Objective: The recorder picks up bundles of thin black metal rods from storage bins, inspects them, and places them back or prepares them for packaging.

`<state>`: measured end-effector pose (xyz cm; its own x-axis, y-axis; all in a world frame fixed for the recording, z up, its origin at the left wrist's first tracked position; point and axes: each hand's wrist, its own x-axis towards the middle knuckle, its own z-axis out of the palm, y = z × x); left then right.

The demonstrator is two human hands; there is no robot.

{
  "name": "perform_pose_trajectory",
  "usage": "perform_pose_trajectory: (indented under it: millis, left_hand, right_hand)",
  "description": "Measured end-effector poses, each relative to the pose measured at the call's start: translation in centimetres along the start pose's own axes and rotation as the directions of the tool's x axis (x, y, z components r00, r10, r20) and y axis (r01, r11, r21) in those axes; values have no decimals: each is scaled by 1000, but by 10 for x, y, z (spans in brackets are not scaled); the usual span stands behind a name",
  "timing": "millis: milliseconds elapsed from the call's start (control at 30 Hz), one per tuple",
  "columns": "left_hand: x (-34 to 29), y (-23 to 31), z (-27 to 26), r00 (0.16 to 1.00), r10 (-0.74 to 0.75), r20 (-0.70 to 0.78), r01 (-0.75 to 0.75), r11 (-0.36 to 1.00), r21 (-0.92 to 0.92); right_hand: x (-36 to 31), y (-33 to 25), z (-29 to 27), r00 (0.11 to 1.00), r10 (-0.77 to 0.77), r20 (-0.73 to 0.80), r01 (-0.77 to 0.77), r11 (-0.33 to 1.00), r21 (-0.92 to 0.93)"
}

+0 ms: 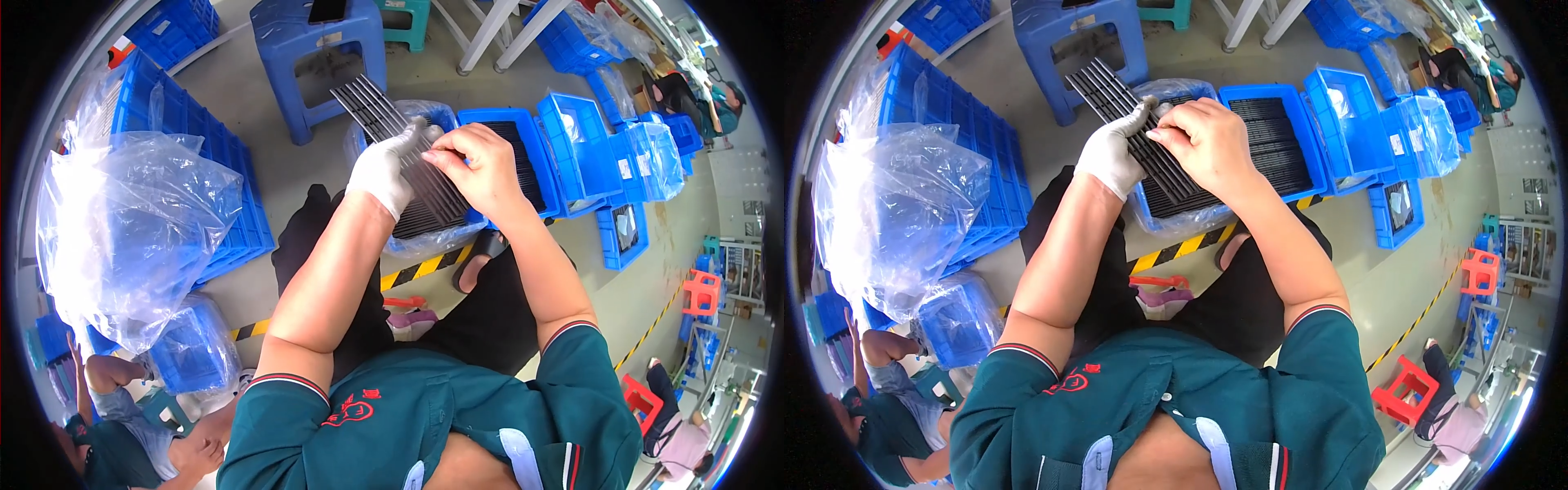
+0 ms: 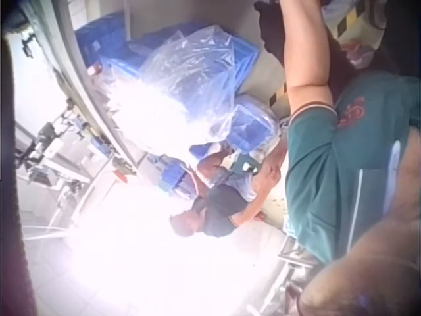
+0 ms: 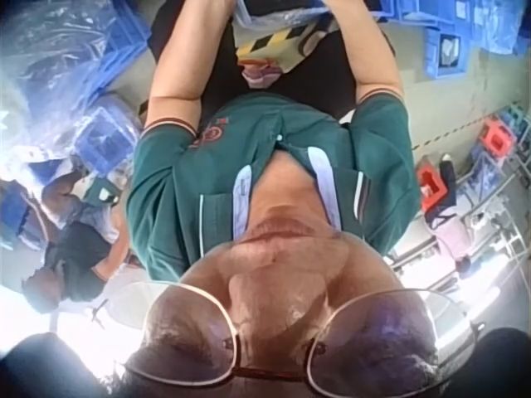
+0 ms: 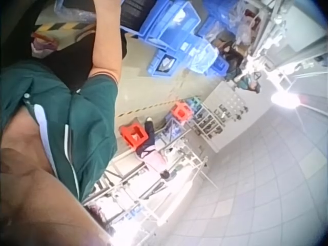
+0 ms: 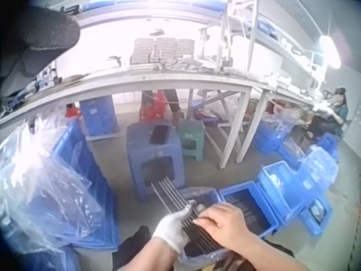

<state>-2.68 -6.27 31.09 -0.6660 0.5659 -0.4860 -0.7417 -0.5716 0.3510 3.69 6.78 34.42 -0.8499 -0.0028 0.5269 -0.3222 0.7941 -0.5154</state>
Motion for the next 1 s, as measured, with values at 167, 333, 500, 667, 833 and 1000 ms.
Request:
perform_pose_trajectory:
  millis: [167, 333, 500, 667, 833, 1000]
  left_hand:
    - [-1, 0, 1, 1000, -18, 13, 18, 1000, -15]
    - [0, 0, 0, 1000, -18, 12, 19, 999, -38]
    - [-4, -3, 5, 1000, -18, 1, 18, 1000, 8]
    - [-4, -1, 5, 999, -38, 1, 38, 999, -39]
    - [-4, -1, 6, 1000, -22, -12, 22, 1000, 0]
    - [-4, -1, 5, 1000, -23, 12, 23, 1000, 1]
  right_hand:
    - [0, 1, 1, 1000, 12, 6, -12, 1000, 11]
    - [2, -3, -2, 998, -10, 64, 14, 998, -54]
    - [2, -9, -3, 979, -159, 130, 179, 970, -165]
    - [3, -7, -4, 993, -100, 61, 104, 991, -83]
    - [1, -5, -5, 996, 86, 31, -88, 993, 76]
    - [0, -1, -2, 991, 112, 73, -119, 989, 90]
